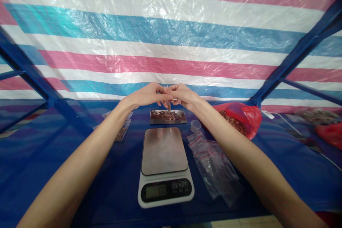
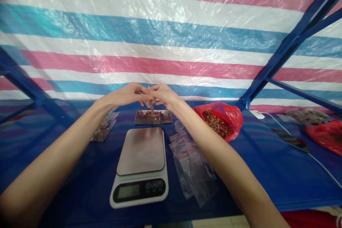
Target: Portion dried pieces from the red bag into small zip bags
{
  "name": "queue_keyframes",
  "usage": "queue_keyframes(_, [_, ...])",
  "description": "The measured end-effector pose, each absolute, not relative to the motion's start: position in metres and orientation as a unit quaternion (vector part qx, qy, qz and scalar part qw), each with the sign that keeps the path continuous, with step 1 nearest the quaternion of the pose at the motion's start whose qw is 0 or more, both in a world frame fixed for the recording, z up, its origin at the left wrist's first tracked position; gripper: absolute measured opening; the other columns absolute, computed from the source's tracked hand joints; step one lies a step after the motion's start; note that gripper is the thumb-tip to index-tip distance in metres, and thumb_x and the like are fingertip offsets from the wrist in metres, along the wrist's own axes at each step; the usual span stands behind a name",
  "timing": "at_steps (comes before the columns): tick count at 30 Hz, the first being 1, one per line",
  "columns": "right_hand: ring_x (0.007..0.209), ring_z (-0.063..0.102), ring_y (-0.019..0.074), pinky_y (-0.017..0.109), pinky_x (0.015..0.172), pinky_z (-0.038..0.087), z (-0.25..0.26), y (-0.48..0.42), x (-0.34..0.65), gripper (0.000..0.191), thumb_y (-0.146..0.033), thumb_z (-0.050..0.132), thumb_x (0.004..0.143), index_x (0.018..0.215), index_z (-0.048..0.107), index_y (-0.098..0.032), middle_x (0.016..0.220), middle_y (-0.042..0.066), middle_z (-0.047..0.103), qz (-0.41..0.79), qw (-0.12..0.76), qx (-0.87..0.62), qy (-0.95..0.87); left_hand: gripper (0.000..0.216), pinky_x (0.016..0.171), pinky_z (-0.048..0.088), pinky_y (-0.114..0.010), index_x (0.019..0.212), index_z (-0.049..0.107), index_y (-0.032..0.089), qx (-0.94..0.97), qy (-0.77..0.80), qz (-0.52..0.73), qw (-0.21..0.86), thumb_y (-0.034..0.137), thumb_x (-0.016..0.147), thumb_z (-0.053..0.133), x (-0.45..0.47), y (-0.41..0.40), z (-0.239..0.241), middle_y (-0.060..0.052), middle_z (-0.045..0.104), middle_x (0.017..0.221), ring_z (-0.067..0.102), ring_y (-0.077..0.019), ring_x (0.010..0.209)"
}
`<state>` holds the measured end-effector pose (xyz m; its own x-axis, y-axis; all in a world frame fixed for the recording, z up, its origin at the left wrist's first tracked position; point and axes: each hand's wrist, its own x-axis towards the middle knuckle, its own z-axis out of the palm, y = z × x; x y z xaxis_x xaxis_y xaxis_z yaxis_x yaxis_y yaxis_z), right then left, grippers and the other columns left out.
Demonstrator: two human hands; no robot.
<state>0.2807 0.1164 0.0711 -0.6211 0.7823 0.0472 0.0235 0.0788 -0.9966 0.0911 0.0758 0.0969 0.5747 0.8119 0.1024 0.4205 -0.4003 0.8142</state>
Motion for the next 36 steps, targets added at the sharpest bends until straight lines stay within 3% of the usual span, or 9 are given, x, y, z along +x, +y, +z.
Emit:
queue_keyframes(8, [0.046, 0.04, 0.0047, 0.019, 0.038, 0.025, 0.073, 0.118, 0.283, 0.05, -0.054, 0.093, 0.077, 0.065, 0.064, -0.015, 0.054, -0.002, 0.055, 0.619, 0.297, -0.295, -0.664, 0.031, 0.085, 0.061, -0.031, 0.109, 0.082, 0.015, 0.796, 0.348, 0.215, 0.446, 0.04, 0.097, 0.069, 0.078, 0.079, 0.098, -0.013, 0.083, 0.104, 0.079, -0.0226, 0.095])
queue_keyframes(12, [0.049, 0.04, 0.0057, 0.019, 0.039, 0.021, 0.074, 0.119, 0.286, 0.05, -0.055, 0.092, 0.078, 0.067, 0.063, -0.016, 0.06, 0.0, 0.06, 0.618, 0.276, -0.262, -0.688, 0.025, 0.075, 0.06, -0.03, 0.099, 0.08, 0.014, 0.783, 0.366, 0.229, 0.448, 0.033, 0.092, 0.067, 0.08, 0.08, 0.097, -0.01, 0.081, 0.092, 0.079, -0.0205, 0.081])
queue_keyframes(18, [0.047, 0.034, 0.0058, 0.021, 0.042, 0.016, 0.078, 0.117, 0.289, 0.051, -0.054, 0.091, 0.078, 0.068, 0.055, -0.019, 0.053, -0.006, 0.046, 0.592, 0.275, -0.246, -0.716, 0.027, 0.056, 0.044, -0.024, 0.067, 0.07, 0.016, 0.806, 0.398, 0.232, 0.373, 0.028, 0.088, 0.058, 0.086, 0.073, 0.103, -0.003, 0.068, 0.061, 0.067, -0.0131, 0.056])
queue_keyframes(25, [0.046, 0.033, 0.0058, 0.021, 0.043, 0.019, 0.082, 0.113, 0.289, 0.046, -0.048, 0.087, 0.084, 0.067, 0.055, -0.02, 0.053, -0.007, 0.043, 0.567, 0.268, -0.256, -0.736, 0.032, 0.053, 0.037, -0.024, 0.051, 0.06, 0.019, 0.814, 0.417, 0.229, 0.334, 0.028, 0.081, 0.057, 0.079, 0.071, 0.108, -0.003, 0.063, 0.05, 0.059, -0.0113, 0.049])
queue_keyframes(32, [0.042, 0.042, 0.0056, 0.017, 0.038, 0.022, 0.089, 0.11, 0.289, 0.034, -0.01, 0.072, 0.084, 0.06, 0.05, -0.019, 0.046, -0.005, 0.049, 0.447, 0.342, -0.374, -0.737, 0.03, 0.052, 0.036, -0.025, 0.054, 0.063, 0.018, 0.801, 0.488, 0.222, 0.266, 0.029, 0.082, 0.056, 0.078, 0.069, 0.113, -0.005, 0.066, 0.052, 0.057, -0.0127, 0.049])
queue_keyframes(36, [0.041, 0.05, 0.0082, 0.017, 0.037, 0.031, 0.091, 0.105, 0.284, 0.028, -0.003, 0.066, 0.082, 0.066, 0.05, -0.021, 0.046, -0.005, 0.054, 0.428, 0.365, -0.362, -0.744, 0.018, 0.057, 0.043, -0.026, 0.076, 0.066, 0.018, 0.807, 0.502, 0.22, 0.219, 0.032, 0.085, 0.061, 0.089, 0.066, 0.108, -0.003, 0.073, 0.071, 0.066, -0.0149, 0.058])
